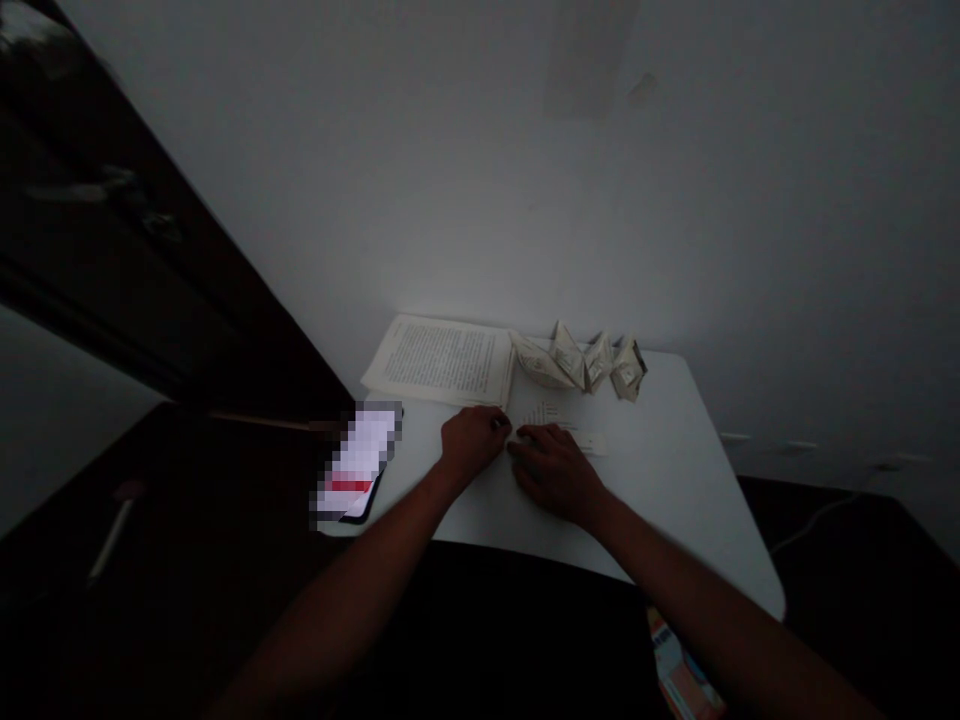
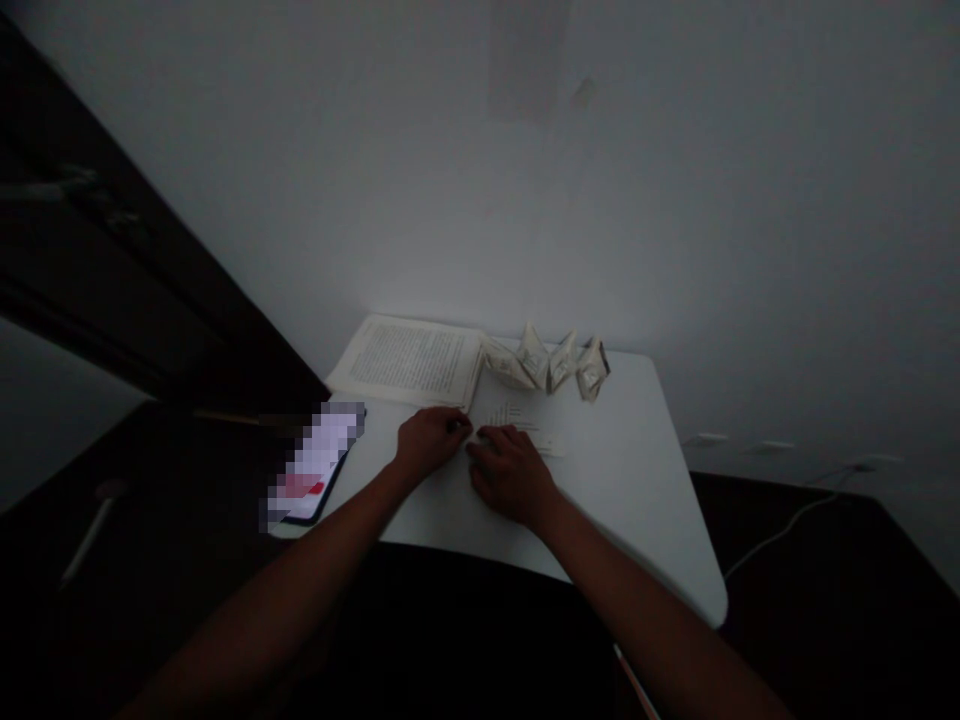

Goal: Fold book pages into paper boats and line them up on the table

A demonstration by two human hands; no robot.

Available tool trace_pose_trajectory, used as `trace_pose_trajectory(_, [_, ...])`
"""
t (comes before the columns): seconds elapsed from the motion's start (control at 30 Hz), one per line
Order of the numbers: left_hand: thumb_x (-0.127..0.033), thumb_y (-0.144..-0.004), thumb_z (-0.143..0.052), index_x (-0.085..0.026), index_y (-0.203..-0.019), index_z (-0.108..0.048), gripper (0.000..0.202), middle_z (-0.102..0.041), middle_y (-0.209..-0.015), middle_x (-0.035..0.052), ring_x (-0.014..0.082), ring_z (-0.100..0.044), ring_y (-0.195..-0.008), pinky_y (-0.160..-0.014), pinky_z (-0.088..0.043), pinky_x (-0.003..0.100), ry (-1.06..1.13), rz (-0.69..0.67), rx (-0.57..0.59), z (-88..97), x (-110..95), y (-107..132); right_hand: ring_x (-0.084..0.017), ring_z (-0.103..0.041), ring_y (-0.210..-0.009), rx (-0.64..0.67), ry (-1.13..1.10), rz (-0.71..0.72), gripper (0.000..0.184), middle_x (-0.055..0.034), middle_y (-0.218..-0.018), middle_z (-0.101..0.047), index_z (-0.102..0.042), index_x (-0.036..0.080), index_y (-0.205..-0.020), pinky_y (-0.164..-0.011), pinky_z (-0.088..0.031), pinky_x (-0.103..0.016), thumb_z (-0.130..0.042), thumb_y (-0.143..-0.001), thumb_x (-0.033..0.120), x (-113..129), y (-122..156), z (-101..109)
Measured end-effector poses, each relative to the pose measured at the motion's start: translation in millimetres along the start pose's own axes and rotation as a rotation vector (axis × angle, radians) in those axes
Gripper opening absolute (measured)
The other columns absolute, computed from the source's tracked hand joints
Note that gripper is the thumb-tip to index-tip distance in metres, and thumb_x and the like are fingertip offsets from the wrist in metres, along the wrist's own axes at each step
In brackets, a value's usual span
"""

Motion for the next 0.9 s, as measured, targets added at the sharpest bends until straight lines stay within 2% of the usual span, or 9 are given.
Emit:
trace_pose_trajectory(0.17, [-0.035, -0.083, -0.053, -0.027, -0.092, -0.068, 0.02, -0.068, -0.092, 0.0001, 0.0173, -0.062, -0.085, -0.072, -0.045, 0.027, -0.005, -0.012, -0.067, -1.7, -6, 4, -0.026, -0.046, -0.104, 0.003, -0.009, -0.006, 0.033, -0.0129, -0.116, -0.055, -0.06, 0.02, -0.113, -0.087, -0.038, -0.042, -0.053, -0.082, 0.025, 0, 0, 1])
trace_pose_trajectory(0.3, [-0.034, -0.082, -0.055, -0.026, -0.092, -0.068, 0.019, -0.069, -0.094, -0.0001, 0.0168, -0.062, -0.087, -0.075, -0.045, 0.027, 0.063, 0.003, -0.085, -0.1, 1, 4, -0.026, -0.046, -0.103, -0.008, -0.018, -0.007, 0.031, -0.013, -0.116, -0.055, -0.061, 0.019, -0.111, -0.087, -0.038, -0.042, -0.053, -0.082, 0.026, 0, 0, 3])
trace_pose_trajectory(0.47, [-0.034, -0.079, -0.059, -0.025, -0.089, -0.07, 0.018, -0.07, -0.087, 0.0003, 0.0166, -0.063, -0.081, -0.071, -0.046, 0.026, 0.137, -0.002, 0.007, 3.3, 15, 4, -0.026, -0.046, -0.105, -0.002, -0.017, -0.016, 0.031, -0.0118, -0.117, -0.055, -0.061, 0.02, -0.111, -0.088, -0.038, -0.042, -0.054, -0.082, 0.027, -1, 1, 1])
trace_pose_trajectory(0.6, [-0.032, -0.076, -0.06, -0.025, -0.085, -0.072, 0.016, -0.07, -0.087, 0.0012, 0.0168, -0.063, -0.079, -0.069, -0.046, 0.026, 0.099, -0.029, 0.079, 5.2, 15, 3, -0.026, -0.047, -0.105, -0.015, -0.021, -0.017, 0.031, -0.0122, -0.117, -0.055, -0.061, 0.02, -0.111, -0.088, -0.038, -0.042, -0.054, -0.081, 0.027, -2, 1, 1])
trace_pose_trajectory(0.9, [-0.032, -0.074, -0.06, -0.025, -0.085, -0.072, 0.017, -0.071, -0.085, 0.0019, 0.0176, -0.063, -0.08, -0.066, -0.046, 0.026, 0.102, -0.023, 0.117, 6.6, 18, 0, -0.027, -0.046, -0.105, -0.013, -0.02, -0.014, 0.03, -0.012, -0.117, -0.055, -0.062, 0.02, -0.111, -0.089, -0.038, -0.043, -0.054, -0.082, 0.028, -1, 2, 2])
Point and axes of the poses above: each hand's wrist, its own y-axis away from the middle knuckle, its own z-axis out of the back of the hand, x = y × z, the point moved 4 cm from there along -y, towards the middle knuckle
